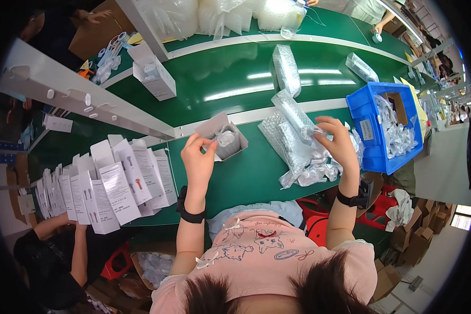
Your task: The person packages items by hand, picking up a white box, inserting a small plastic bag, and then placing a bubble-wrapped object inside. They close the box and set it aside on the green table before repeating the process multiple times.
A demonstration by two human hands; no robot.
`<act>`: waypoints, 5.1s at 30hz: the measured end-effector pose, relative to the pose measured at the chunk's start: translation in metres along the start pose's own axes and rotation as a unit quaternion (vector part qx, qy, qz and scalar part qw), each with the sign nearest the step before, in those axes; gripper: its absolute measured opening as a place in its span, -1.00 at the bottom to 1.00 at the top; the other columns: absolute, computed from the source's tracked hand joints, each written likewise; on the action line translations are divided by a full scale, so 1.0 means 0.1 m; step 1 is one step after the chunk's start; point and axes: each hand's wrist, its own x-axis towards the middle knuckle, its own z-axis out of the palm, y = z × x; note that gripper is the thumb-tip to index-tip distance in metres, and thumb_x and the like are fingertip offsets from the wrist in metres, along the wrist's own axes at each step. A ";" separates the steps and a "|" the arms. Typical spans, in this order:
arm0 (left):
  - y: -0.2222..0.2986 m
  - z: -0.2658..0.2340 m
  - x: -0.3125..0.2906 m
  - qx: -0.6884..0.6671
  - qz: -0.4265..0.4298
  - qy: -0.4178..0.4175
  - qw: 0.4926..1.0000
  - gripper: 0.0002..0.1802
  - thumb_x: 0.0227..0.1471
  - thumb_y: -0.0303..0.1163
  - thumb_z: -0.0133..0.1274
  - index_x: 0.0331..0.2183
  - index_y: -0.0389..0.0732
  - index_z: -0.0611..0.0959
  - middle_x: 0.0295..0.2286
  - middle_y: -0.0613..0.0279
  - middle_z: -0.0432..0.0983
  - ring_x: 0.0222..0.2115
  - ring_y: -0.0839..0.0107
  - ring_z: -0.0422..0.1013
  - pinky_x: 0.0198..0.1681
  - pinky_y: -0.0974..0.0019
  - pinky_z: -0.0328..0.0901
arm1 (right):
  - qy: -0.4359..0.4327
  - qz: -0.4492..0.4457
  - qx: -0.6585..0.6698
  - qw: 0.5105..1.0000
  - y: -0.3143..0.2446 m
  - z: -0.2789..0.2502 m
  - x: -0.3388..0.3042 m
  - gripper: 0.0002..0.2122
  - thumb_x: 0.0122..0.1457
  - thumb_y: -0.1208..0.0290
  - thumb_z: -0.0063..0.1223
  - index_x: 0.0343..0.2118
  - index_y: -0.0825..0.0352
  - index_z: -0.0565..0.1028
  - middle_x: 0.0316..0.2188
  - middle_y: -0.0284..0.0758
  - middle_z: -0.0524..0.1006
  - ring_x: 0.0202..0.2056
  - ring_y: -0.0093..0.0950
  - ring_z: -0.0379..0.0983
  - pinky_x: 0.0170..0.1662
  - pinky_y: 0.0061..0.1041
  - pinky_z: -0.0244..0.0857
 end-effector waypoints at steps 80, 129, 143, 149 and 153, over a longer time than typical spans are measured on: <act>-0.68 0.41 -0.25 0.084 -0.088 -0.154 0.981 -0.01 -0.37 -0.35 0.24 0.07 -0.29 0.06 0.01 -0.11 0.02 0.01 -0.07 0.02 0.04 0.11 -0.02 | -0.135 0.272 0.020 0.952 0.35 2.47 2.57 -0.14 -0.29 0.18 0.23 0.12 0.25 0.01 -0.11 0.12 0.24 -0.16 0.05 0.28 -0.13 -0.29 0.26; -0.58 0.59 -0.50 -0.120 0.191 -0.032 0.974 -0.26 -0.38 -0.46 0.29 -0.23 -0.14 0.12 -0.03 -0.24 0.02 -0.07 -0.08 0.15 -0.04 0.09 0.09 | 0.154 0.256 -0.147 0.943 0.58 0.66 -0.33 -0.67 -0.25 0.50 0.19 -0.30 0.32 0.47 -0.14 -0.16 0.32 -0.08 -0.20 0.17 -0.04 -0.34 0.11; 0.30 0.26 -0.25 0.017 0.029 -0.088 0.996 -0.65 -0.29 -0.47 0.14 -0.32 -0.24 0.47 -0.16 -0.07 0.20 -0.19 0.03 0.23 -0.16 0.20 0.19 | 0.159 0.163 0.223 0.948 -0.23 0.27 0.06 -0.71 -0.17 0.63 0.08 -0.29 0.33 0.47 -0.49 -0.27 0.50 -0.51 -0.34 0.43 -0.44 -0.55 0.27; 0.33 0.30 -0.26 0.014 0.077 -0.049 0.996 -0.72 -0.30 -0.47 0.13 -0.39 -0.25 0.51 -0.36 0.04 0.25 -0.31 0.07 0.28 -0.23 0.22 0.20 | -0.045 0.100 0.142 0.984 -0.28 0.33 0.09 -0.70 -0.17 0.67 0.04 -0.29 0.31 0.49 -0.31 -0.27 0.47 -0.44 -0.44 0.41 -0.38 -0.61 0.25; 0.21 0.38 -0.28 0.058 0.067 -0.019 0.996 -0.81 -0.28 -0.49 0.10 -0.47 -0.31 0.51 -0.29 -0.02 0.27 -0.29 0.03 0.30 -0.24 0.20 0.21 | 0.033 -0.210 -0.007 0.977 -0.39 0.36 0.13 -0.66 -0.20 0.69 0.01 -0.27 0.29 0.48 -0.34 -0.26 0.47 -0.42 -0.39 0.41 -0.37 -0.55 0.26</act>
